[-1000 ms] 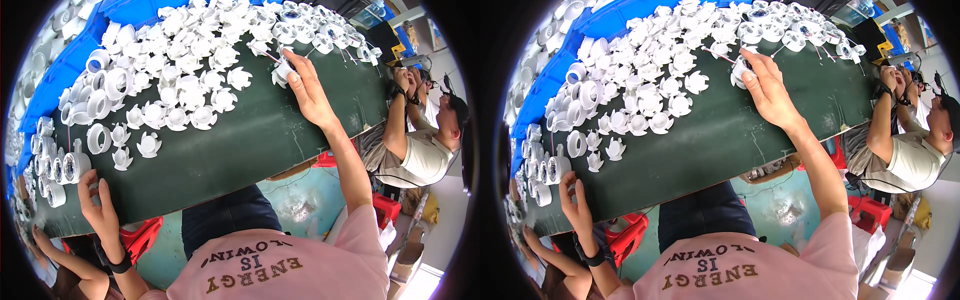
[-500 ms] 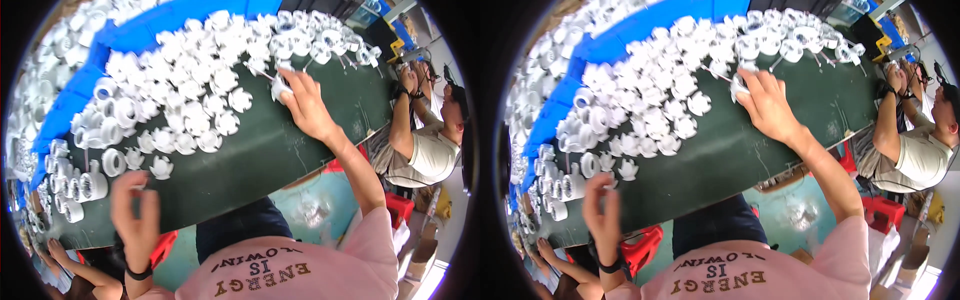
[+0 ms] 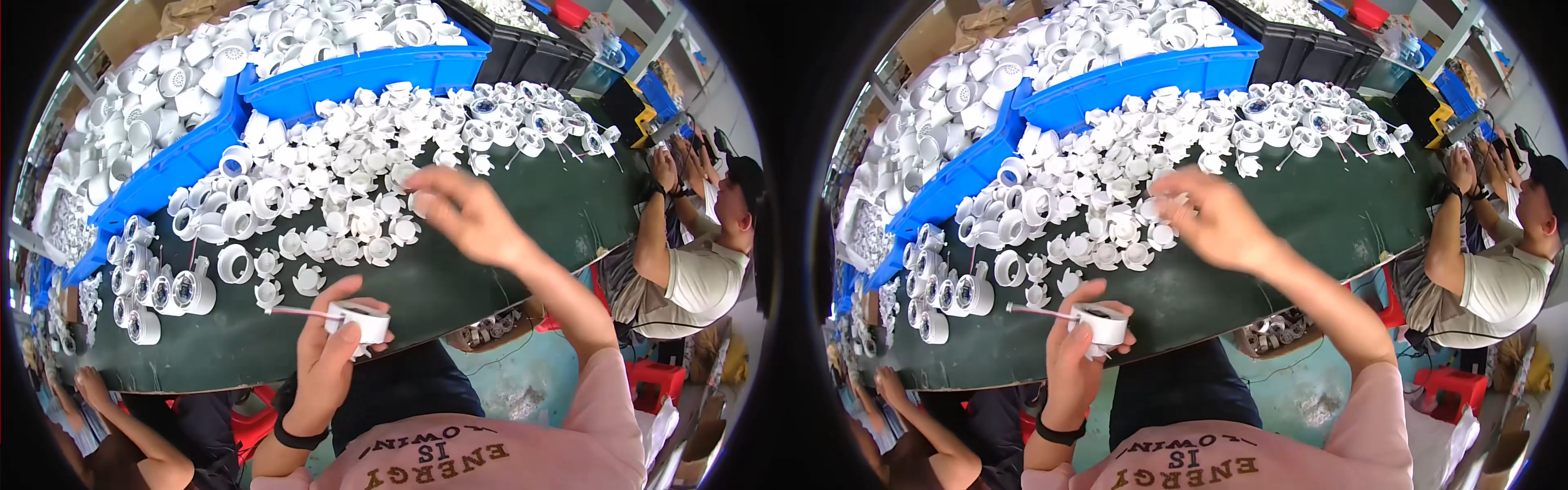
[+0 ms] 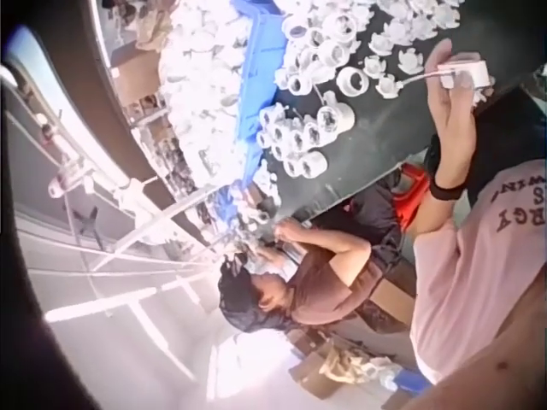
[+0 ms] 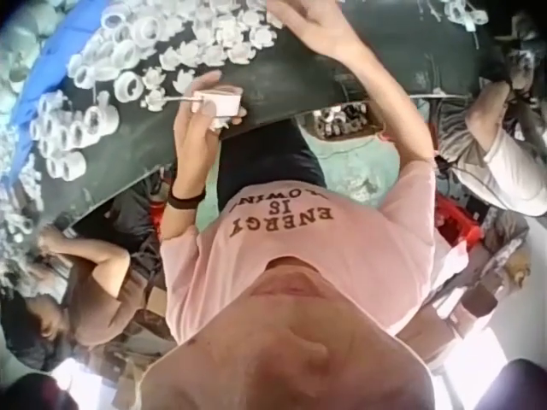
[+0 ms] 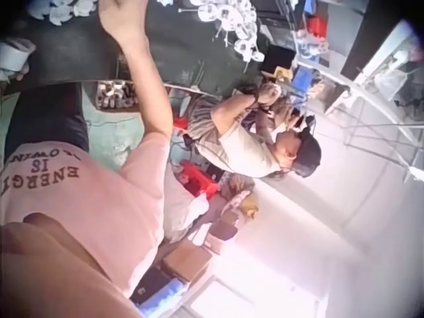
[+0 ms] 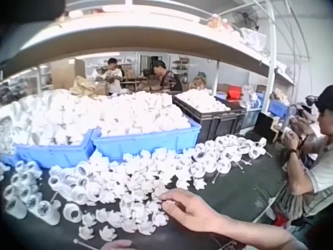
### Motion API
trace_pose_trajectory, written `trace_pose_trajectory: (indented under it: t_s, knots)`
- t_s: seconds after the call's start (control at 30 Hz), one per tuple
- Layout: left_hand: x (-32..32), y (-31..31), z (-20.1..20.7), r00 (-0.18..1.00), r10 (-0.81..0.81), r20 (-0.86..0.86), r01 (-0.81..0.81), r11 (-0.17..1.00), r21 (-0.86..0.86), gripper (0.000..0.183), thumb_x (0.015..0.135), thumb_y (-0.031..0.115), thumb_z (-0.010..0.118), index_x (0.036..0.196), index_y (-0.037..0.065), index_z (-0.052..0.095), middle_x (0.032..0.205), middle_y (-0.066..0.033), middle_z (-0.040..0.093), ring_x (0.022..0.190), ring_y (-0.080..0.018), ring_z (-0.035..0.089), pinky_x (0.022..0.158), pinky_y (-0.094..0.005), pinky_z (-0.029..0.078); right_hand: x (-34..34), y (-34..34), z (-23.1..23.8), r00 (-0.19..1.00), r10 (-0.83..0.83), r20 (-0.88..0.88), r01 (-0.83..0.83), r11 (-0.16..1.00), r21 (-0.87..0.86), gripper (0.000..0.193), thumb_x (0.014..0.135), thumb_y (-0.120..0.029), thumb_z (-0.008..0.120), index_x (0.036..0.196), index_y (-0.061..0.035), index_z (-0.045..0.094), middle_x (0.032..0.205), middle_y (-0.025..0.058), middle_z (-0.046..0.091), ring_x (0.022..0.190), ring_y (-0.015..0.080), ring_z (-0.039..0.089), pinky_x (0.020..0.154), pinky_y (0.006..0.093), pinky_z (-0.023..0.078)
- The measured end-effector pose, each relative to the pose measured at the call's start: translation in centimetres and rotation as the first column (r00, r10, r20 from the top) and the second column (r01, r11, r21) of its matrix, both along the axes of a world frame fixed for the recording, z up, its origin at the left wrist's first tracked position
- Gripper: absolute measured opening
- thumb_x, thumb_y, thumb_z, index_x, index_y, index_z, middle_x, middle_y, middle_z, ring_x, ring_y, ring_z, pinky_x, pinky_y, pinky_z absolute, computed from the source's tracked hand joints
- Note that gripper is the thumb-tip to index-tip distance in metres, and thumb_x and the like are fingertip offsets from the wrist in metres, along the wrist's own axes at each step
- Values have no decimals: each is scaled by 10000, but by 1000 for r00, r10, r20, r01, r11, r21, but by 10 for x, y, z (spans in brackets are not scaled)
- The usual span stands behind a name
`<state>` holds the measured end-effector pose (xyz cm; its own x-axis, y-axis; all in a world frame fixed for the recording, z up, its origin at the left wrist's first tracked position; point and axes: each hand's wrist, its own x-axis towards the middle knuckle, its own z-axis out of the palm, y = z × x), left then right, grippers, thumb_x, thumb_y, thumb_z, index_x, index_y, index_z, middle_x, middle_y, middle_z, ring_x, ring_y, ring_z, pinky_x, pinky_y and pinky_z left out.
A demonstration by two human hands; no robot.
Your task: The person assembles electronic components by hand, picking up a white plastic housing and a fan blade, fitting the blade into the housing, and snapping a plastic cap onto the assembly.
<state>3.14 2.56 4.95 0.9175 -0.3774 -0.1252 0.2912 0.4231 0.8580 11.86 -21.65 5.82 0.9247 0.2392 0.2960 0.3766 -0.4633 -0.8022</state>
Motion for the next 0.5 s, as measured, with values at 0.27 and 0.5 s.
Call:
trace_pose_trajectory:
  t_s: [0.27,0.5]
  knots:
    - [-11,45,-11,994,60,-87,-49,992,116,309,829,214,628,990,19,451,1012,-202,613,895,-302,669,714,-351,567,84,14,-2,978,-38,205,76,980,-181,199,854,-66,607,1048,-45,646,982,73,660,841,164,612,712,292,481]
    - [-20,47,-19,996,92,2,-91,979,184,581,953,427,436,1349,2,445,955,-44,603,818,-98,566,695,-226,451,160,147,-3,953,-191,234,268,890,-368,471,774,-326,709,1131,-38,602,1050,175,608,1015,326,551,887,425,439]
